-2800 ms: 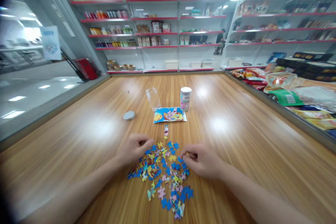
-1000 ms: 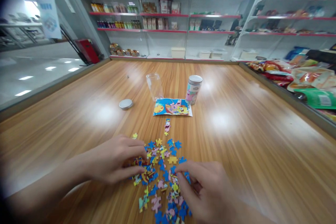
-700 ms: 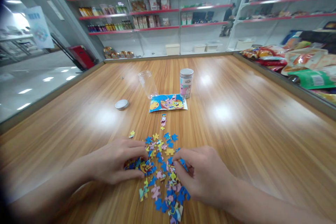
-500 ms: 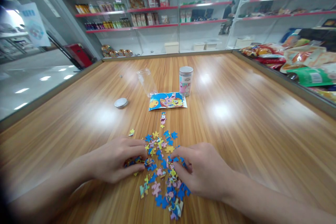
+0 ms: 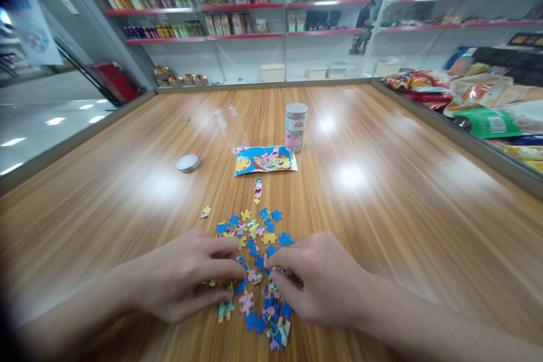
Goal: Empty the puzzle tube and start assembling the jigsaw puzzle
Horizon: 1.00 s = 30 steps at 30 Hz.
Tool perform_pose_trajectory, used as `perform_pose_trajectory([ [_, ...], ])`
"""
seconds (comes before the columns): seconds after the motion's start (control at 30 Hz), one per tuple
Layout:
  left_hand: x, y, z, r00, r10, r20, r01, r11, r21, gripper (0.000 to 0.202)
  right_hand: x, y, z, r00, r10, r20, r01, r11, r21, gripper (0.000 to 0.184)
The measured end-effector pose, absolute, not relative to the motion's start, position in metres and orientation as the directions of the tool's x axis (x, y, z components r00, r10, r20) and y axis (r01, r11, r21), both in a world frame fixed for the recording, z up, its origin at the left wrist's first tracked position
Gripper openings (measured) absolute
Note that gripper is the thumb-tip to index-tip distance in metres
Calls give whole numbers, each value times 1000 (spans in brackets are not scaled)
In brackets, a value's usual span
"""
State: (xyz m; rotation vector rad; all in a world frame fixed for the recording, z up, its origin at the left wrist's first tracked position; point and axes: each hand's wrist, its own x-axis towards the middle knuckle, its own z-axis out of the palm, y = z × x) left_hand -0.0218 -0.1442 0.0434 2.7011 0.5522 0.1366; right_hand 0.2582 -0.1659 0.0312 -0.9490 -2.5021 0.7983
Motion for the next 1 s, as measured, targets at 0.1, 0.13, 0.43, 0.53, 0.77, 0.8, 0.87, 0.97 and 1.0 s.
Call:
perform_pose_trajectory([
  [0.1, -20, -145, 42, 922, 387, -4, 358, -847, 392, 21, 257, -165, 31, -706, 699, 112, 497, 602, -625, 22],
  [0.13, -19, -145, 42, 921, 389, -10, 361, -843, 399, 21, 257, -165, 31, -704, 701, 115, 496, 601, -627, 22],
  [0.43, -14, -148, 40, 895, 442, 55, 361, -792, 493, 11, 255, -167, 31, -703, 697, 143, 463, 601, -652, 21],
  [0.53, -13, -149, 37, 882, 460, 105, 312, -736, 601, 7, 255, -168, 32, -707, 693, 143, 450, 596, -666, 21],
  [0.77, 3, -159, 27, 626, 715, 310, 330, -604, 726, 5, 250, -171, 33, -690, 702, 176, 423, 588, -690, 19],
  [0.8, 6, -161, 26, 610, 728, 314, 334, -595, 731, 6, 249, -172, 32, -686, 707, 172, 421, 579, -699, 21],
  [0.87, 10, -163, 24, 599, 736, 314, 333, -586, 739, 7, 246, -173, 29, -667, 731, 144, 424, 531, -733, 24],
  [0.97, 13, -163, 20, 583, 744, 325, 327, -581, 745, 6, 243, -175, 25, -617, 783, 84, 445, 435, -783, 24],
  [1.0, 12, -163, 18, 575, 750, 327, 329, -579, 746, 6, 243, -174, 25, -600, 797, 68, 452, 408, -793, 24],
])
